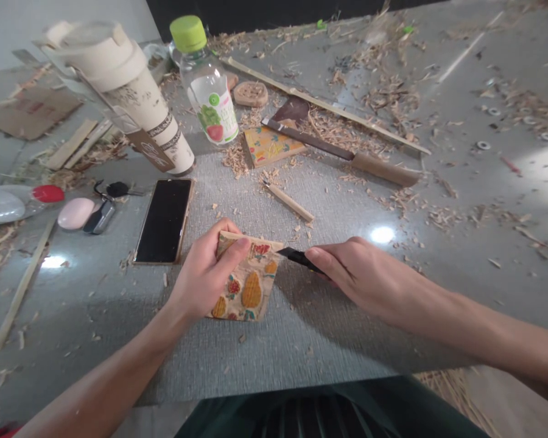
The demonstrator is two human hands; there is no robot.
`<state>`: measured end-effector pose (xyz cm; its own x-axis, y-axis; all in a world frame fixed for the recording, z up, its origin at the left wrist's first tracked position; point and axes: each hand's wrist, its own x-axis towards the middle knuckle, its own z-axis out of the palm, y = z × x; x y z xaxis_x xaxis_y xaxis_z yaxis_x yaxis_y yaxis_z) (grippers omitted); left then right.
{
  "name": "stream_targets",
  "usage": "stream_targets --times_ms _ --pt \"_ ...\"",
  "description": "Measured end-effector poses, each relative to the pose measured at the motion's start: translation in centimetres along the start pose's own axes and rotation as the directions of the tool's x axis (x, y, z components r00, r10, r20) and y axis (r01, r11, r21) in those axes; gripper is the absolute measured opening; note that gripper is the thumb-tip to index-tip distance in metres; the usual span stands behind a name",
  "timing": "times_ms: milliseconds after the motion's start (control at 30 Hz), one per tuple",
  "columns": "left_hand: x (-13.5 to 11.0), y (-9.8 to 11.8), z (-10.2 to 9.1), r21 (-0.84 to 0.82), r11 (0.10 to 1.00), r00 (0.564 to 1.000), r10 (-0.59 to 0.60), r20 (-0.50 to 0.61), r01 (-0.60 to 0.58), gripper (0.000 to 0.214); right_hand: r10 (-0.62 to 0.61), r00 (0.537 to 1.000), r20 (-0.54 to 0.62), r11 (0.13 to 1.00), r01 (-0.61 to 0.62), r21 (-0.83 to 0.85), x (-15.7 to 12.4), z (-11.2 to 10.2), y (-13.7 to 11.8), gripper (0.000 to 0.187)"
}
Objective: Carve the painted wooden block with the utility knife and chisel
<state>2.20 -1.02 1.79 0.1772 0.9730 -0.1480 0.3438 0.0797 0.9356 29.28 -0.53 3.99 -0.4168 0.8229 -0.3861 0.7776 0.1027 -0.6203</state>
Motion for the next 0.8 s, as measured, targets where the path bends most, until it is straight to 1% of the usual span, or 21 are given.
stream_targets --times_ms 100,233,333,400,433,467,500,533,567,600,633,667,700,733,767,800 --pt "0.0 -0.1 0.1 0.002 1.0 1.0 -0.008 0.005 0.008 0.034 -0.017 1.0 -0.015 0.999 0.016 -0.045 0.2 -0.1 -0.4 0.064" --pt "-0.1 -0.2 0.4 -0.036 0.999 0.999 -0.031 -0.014 0.03 0.035 0.038 0.999 0.021 0.995 -0.036 -0.089 0.7 -0.4 -0.3 0.069" --pt "-0.2 -0.1 0.5 -0.039 0.999 0.999 -0.034 -0.039 0.032 0.036 0.094 0.994 0.054 0.994 -0.09 -0.059 1.2 -0.7 0.1 0.073" --pt "-0.2 -0.1 0.5 -0.017 1.0 0.998 -0.026 -0.059 0.025 0.034 0.148 0.981 0.129 0.988 -0.151 0.016 1.5 -1.0 0.2 0.073" --pt "-0.2 -0.1 0.5 -0.006 1.0 0.998 -0.022 -0.064 0.022 0.034 0.178 0.96 0.216 0.978 -0.198 0.073 1.6 -1.2 0.2 0.073" --pt "-0.1 -0.1 0.5 0.007 1.0 0.998 -0.016 -0.063 0.016 0.033 0.189 0.92 0.344 0.96 -0.246 0.132 1.8 -1.4 0.2 0.073" --pt "0.0 -0.1 0.4 0.023 1.0 0.999 -0.009 -0.053 0.011 0.033 0.168 0.853 0.495 0.937 -0.295 0.19 1.9 -1.8 0.2 0.072" --pt "0.2 0.0 0.4 0.041 0.999 0.999 -0.004 -0.038 0.006 0.032 0.119 0.767 0.63 0.91 -0.339 0.24 2.1 -2.2 0.3 0.072" --pt "0.4 0.1 0.4 0.06 0.998 1.0 -0.002 -0.021 0.003 0.031 0.064 0.698 0.713 0.888 -0.366 0.278 2.3 -2.7 0.4 0.071" --pt "0.5 0.1 0.3 0.077 0.997 1.0 -0.001 -0.009 0.002 0.031 0.033 0.686 0.727 0.884 -0.359 0.299 2.5 -3.2 0.6 0.072" --pt "0.7 0.2 0.3 0.088 0.996 1.0 -0.006 -0.003 0.006 0.031 0.046 0.742 0.669 0.906 -0.313 0.284 2.7 -3.8 0.9 0.073" --pt "0.8 0.3 0.3 0.091 0.996 1.0 -0.015 0.001 0.015 0.032 0.088 0.845 0.528 0.942 -0.243 0.232 3.0 -4.5 1.3 0.075" --pt "0.8 0.4 0.3 0.087 0.996 1.0 -0.023 0.003 0.023 0.032 0.125 0.943 0.309 0.981 -0.164 0.104 3.2 -5.1 1.7 0.078" --pt "0.8 0.5 0.3 0.082 0.996 1.0 -0.029 0.006 0.029 0.032 0.117 0.988 0.096 0.991 -0.111 -0.074 3.4 -5.7 2.1 0.078" --pt "0.8 0.6 0.4 0.079 0.996 0.999 -0.034 0.011 0.033 0.032 0.088 0.995 -0.055 0.978 -0.097 -0.183 3.6 -6.1 2.5 0.074" --pt "0.8 0.7 0.4 0.081 0.996 0.999 -0.035 0.017 0.033 0.032 0.053 0.983 -0.174 0.956 -0.1 -0.276 3.7 -6.4 2.8 0.067"
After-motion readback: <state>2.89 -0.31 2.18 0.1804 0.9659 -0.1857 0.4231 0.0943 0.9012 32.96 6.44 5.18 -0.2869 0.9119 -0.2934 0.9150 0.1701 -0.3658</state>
